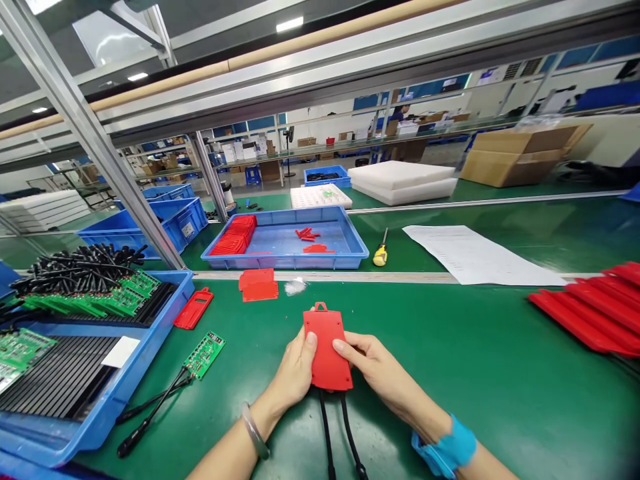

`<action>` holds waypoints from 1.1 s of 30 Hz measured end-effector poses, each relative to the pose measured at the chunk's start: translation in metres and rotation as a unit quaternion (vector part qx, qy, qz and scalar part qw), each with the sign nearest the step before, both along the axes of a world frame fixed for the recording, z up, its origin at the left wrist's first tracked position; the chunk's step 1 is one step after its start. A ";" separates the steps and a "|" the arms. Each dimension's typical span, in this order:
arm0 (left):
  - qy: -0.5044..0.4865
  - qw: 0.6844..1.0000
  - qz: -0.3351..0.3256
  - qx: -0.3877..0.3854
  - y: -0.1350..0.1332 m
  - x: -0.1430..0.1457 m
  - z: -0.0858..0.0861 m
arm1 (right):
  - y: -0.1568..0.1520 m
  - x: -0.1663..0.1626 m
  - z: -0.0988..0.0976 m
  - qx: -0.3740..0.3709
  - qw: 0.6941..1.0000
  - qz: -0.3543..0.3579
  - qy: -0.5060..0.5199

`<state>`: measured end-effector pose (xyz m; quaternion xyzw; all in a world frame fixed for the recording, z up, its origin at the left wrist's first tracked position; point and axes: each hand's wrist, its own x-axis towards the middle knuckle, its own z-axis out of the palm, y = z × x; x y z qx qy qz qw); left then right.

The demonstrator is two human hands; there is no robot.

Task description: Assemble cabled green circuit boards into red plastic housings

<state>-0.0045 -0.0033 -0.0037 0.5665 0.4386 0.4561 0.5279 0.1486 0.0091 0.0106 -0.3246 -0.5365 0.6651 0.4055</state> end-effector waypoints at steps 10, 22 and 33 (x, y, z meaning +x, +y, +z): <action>0.249 0.906 -0.076 0.334 0.000 -0.023 0.021 | 0.009 0.004 -0.009 -0.232 0.959 -0.077 0.145; 0.135 0.935 -0.009 0.327 -0.006 -0.018 0.017 | -0.014 -0.013 -0.011 -0.168 0.984 -0.052 -0.013; 0.009 0.988 0.038 0.150 -0.006 -0.014 0.017 | -0.019 -0.002 0.002 0.318 0.911 -0.205 -0.164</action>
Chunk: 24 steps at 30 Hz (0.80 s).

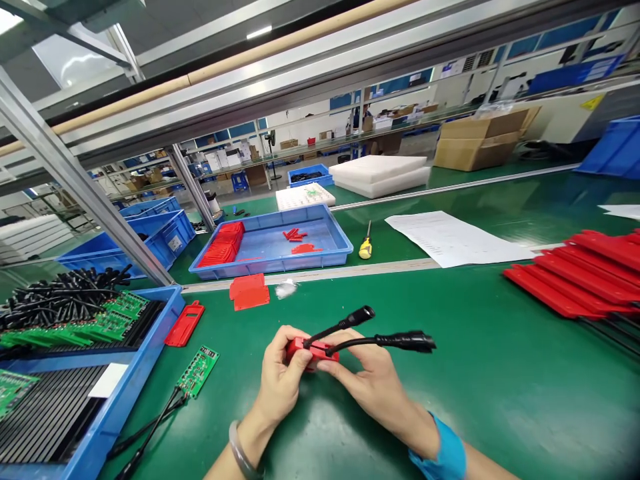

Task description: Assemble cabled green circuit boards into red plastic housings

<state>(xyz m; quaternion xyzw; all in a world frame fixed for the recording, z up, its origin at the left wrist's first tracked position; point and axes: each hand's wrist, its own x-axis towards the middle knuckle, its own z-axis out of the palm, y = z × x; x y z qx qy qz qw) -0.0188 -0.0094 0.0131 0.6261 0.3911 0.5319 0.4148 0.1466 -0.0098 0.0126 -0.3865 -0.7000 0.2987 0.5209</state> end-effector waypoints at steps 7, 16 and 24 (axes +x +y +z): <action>0.002 0.998 -0.055 -0.023 -0.003 0.004 0.003 | -0.004 0.000 -0.006 0.031 0.998 -0.047 -0.032; 0.133 0.967 0.060 0.209 -0.001 -0.004 -0.003 | 0.008 0.001 0.006 -0.171 0.971 0.106 0.130; 0.367 0.832 0.035 0.415 0.010 -0.014 -0.005 | 0.016 0.006 0.009 -0.378 0.844 0.275 0.263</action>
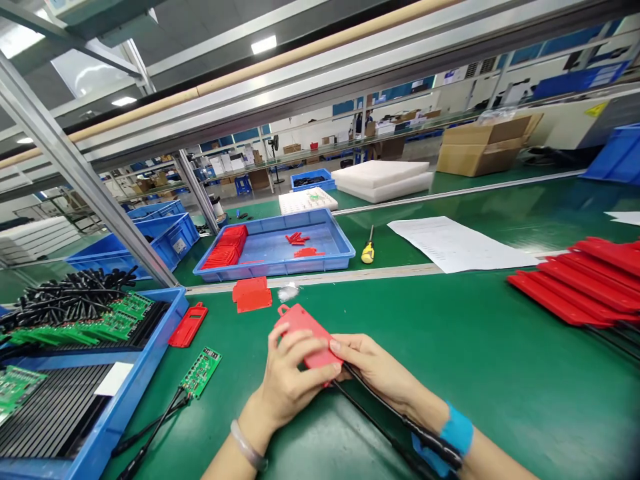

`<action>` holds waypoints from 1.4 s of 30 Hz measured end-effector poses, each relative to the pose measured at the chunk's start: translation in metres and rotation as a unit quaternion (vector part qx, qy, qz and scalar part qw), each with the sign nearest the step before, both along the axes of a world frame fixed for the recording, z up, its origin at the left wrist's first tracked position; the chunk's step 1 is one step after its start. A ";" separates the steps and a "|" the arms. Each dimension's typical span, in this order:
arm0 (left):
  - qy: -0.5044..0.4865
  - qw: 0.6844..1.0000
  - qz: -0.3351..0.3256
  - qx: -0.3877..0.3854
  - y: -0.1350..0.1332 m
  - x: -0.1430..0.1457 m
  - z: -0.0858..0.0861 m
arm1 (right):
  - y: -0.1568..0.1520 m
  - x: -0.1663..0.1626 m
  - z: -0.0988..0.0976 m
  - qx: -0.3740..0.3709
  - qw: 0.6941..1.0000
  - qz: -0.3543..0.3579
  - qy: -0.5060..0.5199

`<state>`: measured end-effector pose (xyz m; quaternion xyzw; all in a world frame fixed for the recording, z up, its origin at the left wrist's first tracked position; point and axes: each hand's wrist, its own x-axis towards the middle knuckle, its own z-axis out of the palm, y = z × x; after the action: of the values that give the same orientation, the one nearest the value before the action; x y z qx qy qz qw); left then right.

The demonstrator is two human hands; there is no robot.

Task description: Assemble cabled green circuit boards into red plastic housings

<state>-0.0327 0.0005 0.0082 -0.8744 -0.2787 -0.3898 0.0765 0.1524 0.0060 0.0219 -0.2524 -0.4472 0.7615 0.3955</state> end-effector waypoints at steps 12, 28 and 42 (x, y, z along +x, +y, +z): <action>-0.519 0.632 -0.081 -0.569 0.008 0.006 0.005 | 0.000 0.000 -0.011 0.181 0.965 -0.023 -0.186; -0.602 0.526 0.003 -0.600 0.018 0.006 -0.017 | -0.022 -0.020 -0.025 0.566 0.524 -0.183 -0.609; -0.489 0.548 0.002 -0.679 0.008 0.011 -0.001 | 0.037 0.192 -0.020 0.238 0.353 -0.282 -0.860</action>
<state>-0.0220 0.0085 0.0070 -0.3398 -0.4566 -0.4517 -0.6870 0.3444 0.0430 0.0018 -0.7757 -0.6081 -0.1661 0.0302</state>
